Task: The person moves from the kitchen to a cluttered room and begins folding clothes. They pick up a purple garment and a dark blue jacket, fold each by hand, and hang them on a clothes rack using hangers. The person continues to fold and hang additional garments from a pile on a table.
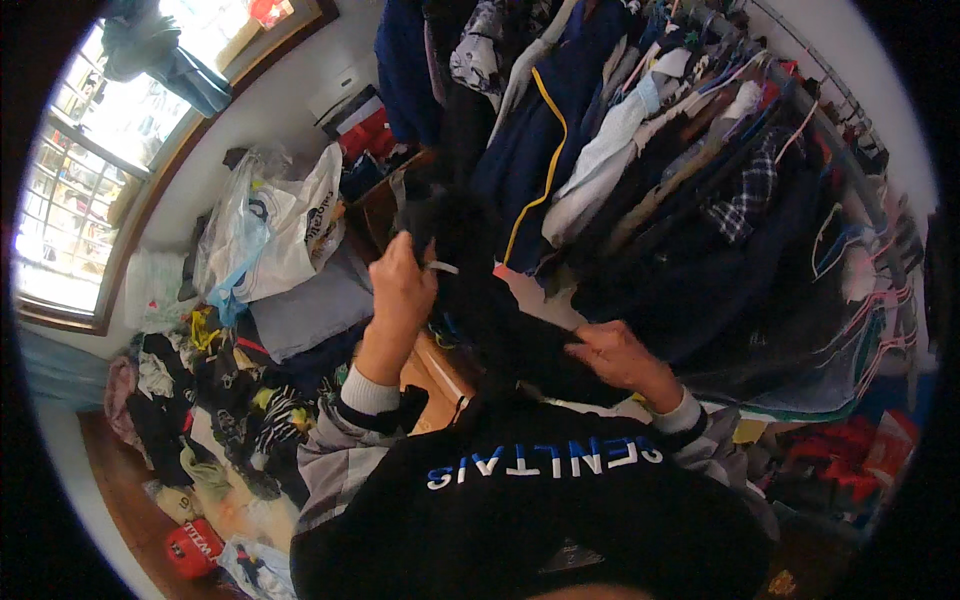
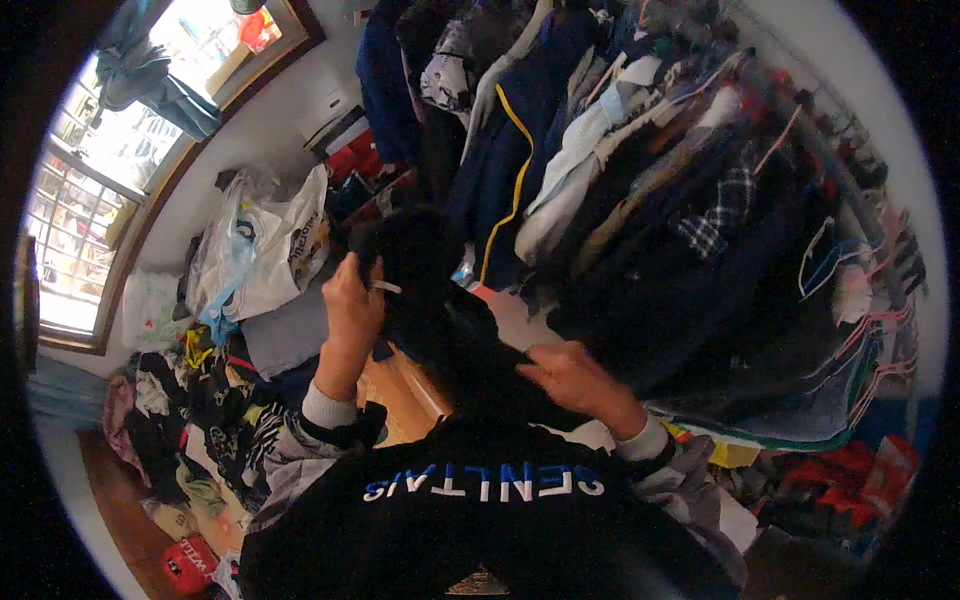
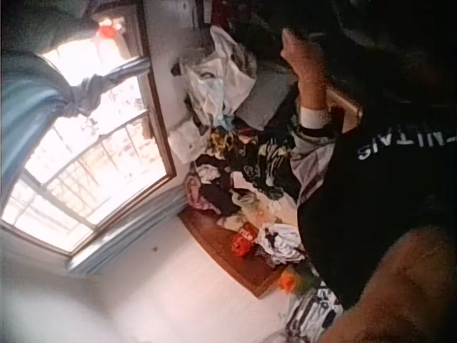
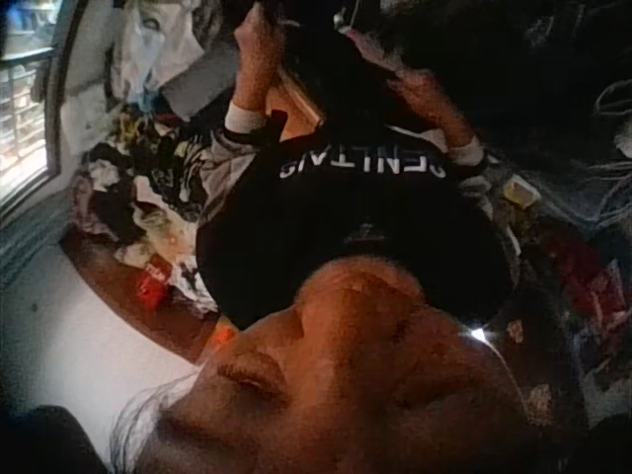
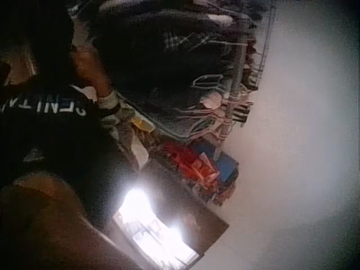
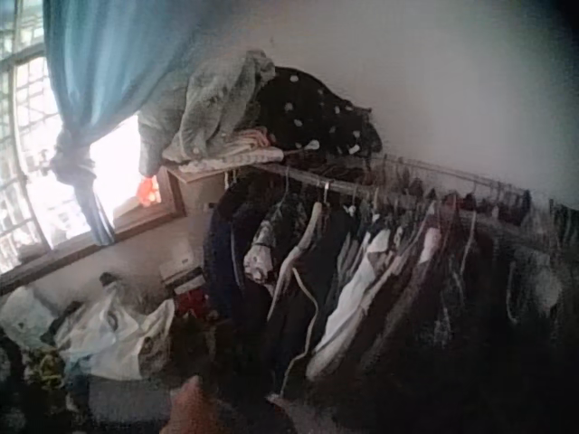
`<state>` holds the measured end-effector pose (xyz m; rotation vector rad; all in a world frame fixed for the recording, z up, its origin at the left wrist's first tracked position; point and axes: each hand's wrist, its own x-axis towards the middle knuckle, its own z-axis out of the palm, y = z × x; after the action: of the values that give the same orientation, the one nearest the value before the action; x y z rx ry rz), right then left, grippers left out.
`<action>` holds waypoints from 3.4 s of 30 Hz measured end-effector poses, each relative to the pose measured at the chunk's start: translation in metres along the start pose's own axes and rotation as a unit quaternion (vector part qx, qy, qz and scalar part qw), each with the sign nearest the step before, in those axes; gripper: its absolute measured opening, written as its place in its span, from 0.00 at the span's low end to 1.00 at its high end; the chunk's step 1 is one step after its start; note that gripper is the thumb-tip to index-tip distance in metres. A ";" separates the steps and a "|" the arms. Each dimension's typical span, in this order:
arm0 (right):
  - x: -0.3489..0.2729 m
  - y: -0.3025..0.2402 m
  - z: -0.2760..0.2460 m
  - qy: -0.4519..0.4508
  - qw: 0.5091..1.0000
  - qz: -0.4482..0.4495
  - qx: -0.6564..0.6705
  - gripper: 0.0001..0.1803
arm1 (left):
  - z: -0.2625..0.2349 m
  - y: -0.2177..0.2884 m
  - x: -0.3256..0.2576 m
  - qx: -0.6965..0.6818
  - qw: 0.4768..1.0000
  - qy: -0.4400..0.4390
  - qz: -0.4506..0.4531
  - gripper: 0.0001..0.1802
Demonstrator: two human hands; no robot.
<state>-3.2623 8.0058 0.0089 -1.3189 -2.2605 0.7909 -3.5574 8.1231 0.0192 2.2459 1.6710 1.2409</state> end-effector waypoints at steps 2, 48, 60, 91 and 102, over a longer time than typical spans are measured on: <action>-0.017 0.005 -0.010 0.078 0.989 -0.018 -0.123 0.04 | -0.008 -0.010 0.009 0.046 0.998 0.031 -0.013 0.09; 0.139 -0.055 -0.042 0.020 0.982 0.119 0.144 0.18 | -0.128 -0.151 0.076 -0.102 0.974 -0.199 0.027 0.21; 0.123 -0.087 -0.014 0.019 0.972 -0.083 0.220 0.18 | -0.141 -0.006 0.014 0.002 0.945 -0.304 0.123 0.34; 0.291 0.048 -0.111 0.358 0.928 -0.005 -0.104 0.20 | -0.273 -0.055 0.227 0.019 0.997 0.001 -0.075 0.22; 0.354 0.156 -0.116 -0.021 0.830 0.051 -0.555 0.11 | -0.272 -0.077 0.239 0.107 0.993 0.028 -0.038 0.25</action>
<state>-3.2588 8.4096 0.0169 -1.8477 -2.7679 -0.6651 -3.7710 8.2487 0.2948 2.2553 1.9766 1.1703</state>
